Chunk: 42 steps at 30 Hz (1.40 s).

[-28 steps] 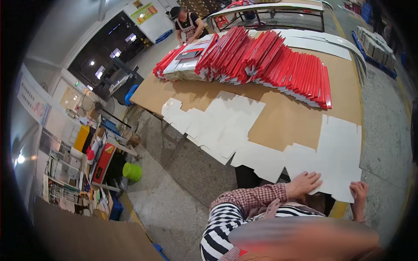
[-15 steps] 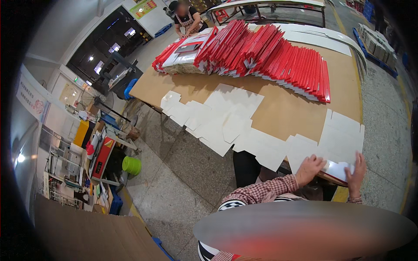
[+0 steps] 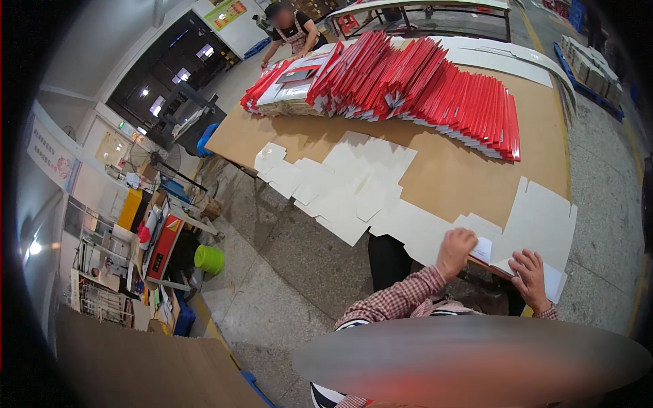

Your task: The recorder folds and stacks red and white paper folders onto a pile on a work table.

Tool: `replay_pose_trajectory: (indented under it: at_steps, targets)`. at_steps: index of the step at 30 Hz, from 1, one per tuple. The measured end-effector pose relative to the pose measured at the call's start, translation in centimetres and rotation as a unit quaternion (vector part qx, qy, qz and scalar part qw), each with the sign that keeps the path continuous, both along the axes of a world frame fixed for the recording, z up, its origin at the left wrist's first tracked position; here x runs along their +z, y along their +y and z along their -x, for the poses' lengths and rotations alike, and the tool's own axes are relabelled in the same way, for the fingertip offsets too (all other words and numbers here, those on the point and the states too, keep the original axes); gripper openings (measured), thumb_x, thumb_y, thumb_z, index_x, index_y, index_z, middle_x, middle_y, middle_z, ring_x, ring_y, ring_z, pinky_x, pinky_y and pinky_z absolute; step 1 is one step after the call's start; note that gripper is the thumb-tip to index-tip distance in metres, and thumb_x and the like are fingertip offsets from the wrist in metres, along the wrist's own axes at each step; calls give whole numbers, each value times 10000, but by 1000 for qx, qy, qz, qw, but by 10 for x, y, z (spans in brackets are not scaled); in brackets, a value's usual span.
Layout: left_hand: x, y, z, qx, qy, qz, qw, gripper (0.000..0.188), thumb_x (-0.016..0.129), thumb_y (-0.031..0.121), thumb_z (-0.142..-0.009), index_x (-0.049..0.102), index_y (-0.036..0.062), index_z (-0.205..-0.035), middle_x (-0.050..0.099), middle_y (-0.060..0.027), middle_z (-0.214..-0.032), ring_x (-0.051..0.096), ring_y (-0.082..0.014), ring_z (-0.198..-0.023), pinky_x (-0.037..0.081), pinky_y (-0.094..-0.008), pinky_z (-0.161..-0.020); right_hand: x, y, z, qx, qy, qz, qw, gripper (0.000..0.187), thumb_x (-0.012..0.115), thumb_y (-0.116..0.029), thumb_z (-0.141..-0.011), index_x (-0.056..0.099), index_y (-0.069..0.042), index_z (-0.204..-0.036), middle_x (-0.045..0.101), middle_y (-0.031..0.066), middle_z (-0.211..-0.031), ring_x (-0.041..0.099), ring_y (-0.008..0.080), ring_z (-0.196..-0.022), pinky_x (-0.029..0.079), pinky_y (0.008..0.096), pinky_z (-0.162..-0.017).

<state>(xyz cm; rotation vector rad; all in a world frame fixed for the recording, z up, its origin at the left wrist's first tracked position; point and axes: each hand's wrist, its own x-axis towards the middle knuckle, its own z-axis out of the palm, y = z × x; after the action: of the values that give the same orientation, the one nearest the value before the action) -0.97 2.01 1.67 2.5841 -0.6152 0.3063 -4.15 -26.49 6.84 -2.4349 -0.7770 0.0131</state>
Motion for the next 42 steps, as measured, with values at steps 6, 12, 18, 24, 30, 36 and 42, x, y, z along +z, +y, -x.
replay_pose_trajectory:
  at_steps: [6, 12, 18, 24, 30, 36, 42]
  targets:
    - [17, -53, 38, -142, -50, -54, 987, 976, 756, 460, -645, 280, 113, -1424, 235, -136, -1488, 174, -487, -1340, 144, -687, -1027, -3, -11, 13, -8, -40, 68, 997, 444, 573, -385, -853, 585, -125, -1213, 456, 116, -1363, 312, 332, -1329, 116, 519, -1109]
    - [18, -65, 28, -153, -19, -110, 982, 1186, 786, 549, -541, 175, 120, -1463, 168, -126, -1515, 102, -493, -1358, 103, -713, -1011, -57, -83, 39, -426, -225, -235, 844, 465, 564, -206, -895, 454, -25, -1309, 357, 163, -1422, 341, 316, -1306, 239, 450, -1095]
    - [18, -126, 40, -307, 49, 51, 949, 1291, 761, 565, -470, 142, -5, -1448, 189, -183, -1496, 74, -445, -1385, 72, -611, -1091, -113, -68, 11, -382, 39, -541, 748, 503, 502, -147, -936, 324, 37, -1368, 230, 182, -1487, 362, 305, -1299, 241, 400, -1095]
    - [-5, -23, 50, -31, -14, -74, 997, 659, 575, 255, -795, 367, -13, -1360, 294, -233, -1434, 235, -406, -1345, 206, -594, -1049, 44, 35, -11, -52, -82, 136, 986, 599, 522, -38, -854, 303, -9, -1411, 200, 144, -1516, 179, 284, -1399, 149, 426, -1130]
    - [74, 37, -29, -181, 171, -130, 960, 157, 620, 185, -748, 651, 45, -812, 636, -159, -773, 630, -297, -730, 488, -407, -655, 22, 4, -7, -155, -128, -215, 956, 680, 525, -137, -839, 238, -60, -1451, 183, 166, -1517, 162, 331, -1407, 113, 484, -1133]
    - [67, 37, -99, -168, 317, -101, 928, 450, 813, 401, -618, 672, 43, -851, 658, -162, -852, 628, -299, -843, 483, -393, -685, 9, 27, -18, -65, -135, 159, 976, 685, 444, -502, -886, 326, -92, -1423, 151, 171, -1522, 109, 385, -1403, 73, 500, -1129]
    - [40, 93, -46, 35, 232, 117, 965, 477, 802, 355, -647, 560, 14, -878, 622, -168, -801, 609, -310, -793, 469, -399, -668, 5, 34, -22, -60, -91, -4, 994, 410, 671, -202, -772, 577, -56, -1144, 501, 163, -1144, 481, 336, -1031, 386, 413, -897]
